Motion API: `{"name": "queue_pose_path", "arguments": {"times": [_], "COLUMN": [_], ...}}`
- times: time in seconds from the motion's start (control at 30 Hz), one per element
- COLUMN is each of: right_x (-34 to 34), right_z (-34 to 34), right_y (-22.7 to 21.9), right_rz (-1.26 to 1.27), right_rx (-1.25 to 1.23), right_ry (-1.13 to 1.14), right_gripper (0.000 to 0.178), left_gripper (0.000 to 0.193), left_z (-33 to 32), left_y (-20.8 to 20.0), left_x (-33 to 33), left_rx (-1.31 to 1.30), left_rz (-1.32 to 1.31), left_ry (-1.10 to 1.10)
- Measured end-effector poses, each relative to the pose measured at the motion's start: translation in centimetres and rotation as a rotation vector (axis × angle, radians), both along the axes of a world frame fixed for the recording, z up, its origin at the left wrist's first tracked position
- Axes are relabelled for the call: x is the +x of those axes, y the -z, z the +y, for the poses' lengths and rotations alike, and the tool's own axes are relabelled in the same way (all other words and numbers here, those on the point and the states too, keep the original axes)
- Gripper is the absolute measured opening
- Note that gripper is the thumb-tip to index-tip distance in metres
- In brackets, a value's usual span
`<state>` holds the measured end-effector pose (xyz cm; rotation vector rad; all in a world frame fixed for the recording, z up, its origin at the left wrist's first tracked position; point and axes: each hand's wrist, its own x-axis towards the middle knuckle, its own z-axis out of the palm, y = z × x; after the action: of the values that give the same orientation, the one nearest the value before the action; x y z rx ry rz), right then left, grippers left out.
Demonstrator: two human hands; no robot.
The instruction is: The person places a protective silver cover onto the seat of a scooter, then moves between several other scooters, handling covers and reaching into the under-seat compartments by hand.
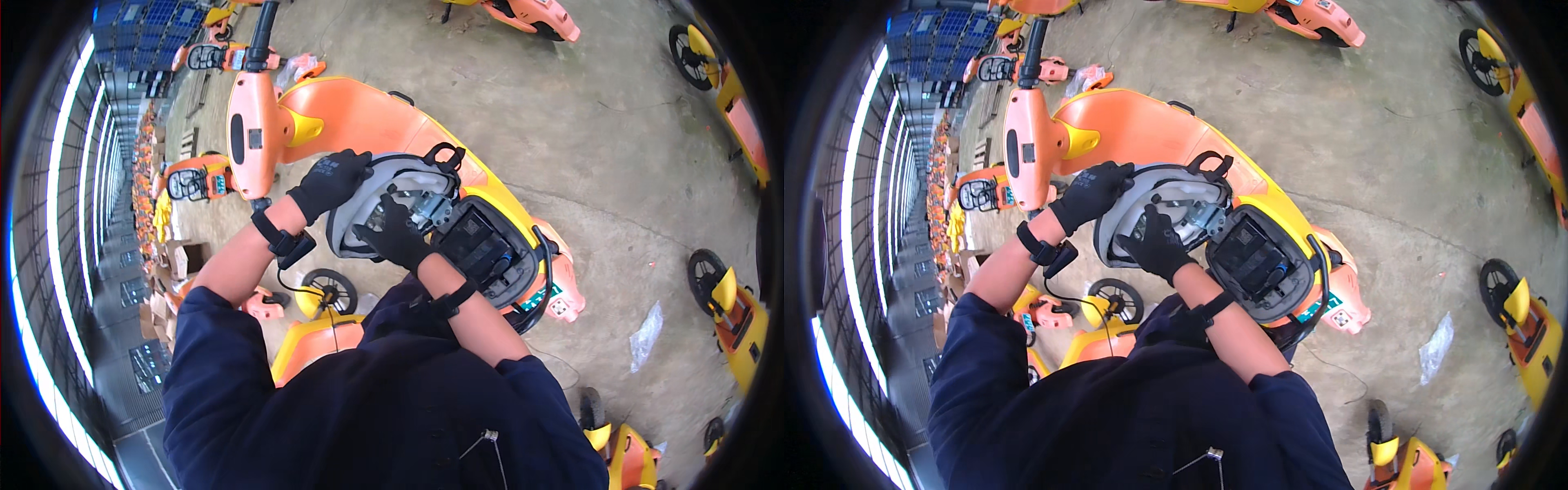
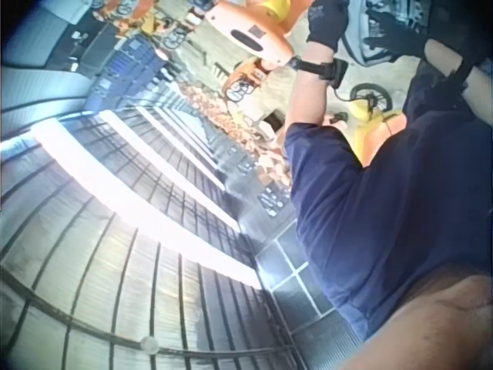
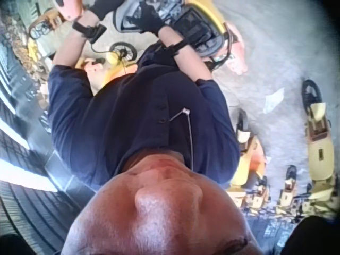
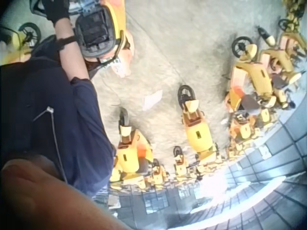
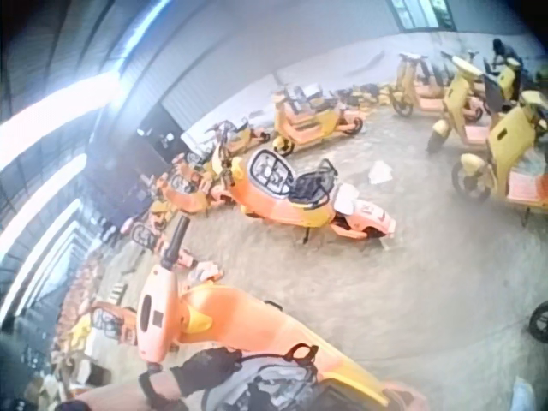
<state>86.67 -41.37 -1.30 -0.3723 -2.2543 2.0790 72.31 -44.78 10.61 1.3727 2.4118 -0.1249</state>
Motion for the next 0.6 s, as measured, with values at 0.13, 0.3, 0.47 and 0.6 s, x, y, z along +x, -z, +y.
{"name": "queue_pose_path", "arguments": {"times": [0.13, 0.3, 0.47, 0.6], "right_x": [1.5, 0.9, -0.4, -0.9], "right_z": [-1.3, -3.6, -2.3, -2.6], "right_y": [-0.7, -0.3, -1.6, -2.0], "right_rz": [-0.012, -0.095, -0.123, -0.168], "right_rx": [0.023, 0.058, 0.003, 0.175], "right_ry": [0.01, 0.098, 0.06, 0.055], "right_gripper": [0.089, 0.094, 0.097, 0.096], "left_gripper": [0.026, 0.045, 0.071, 0.07], "left_z": [-0.6, -1.1, -4.6, -6.4], "left_y": [-0.9, -2.7, -0.7, 0.9], "left_x": [-0.6, -1.4, -0.5, -1.9], "left_rx": [-0.225, -0.324, -0.025, 0.004], "left_rz": [-0.043, -0.298, -0.477, -0.486], "left_ry": [0.037, -0.073, -0.301, -0.271]}}
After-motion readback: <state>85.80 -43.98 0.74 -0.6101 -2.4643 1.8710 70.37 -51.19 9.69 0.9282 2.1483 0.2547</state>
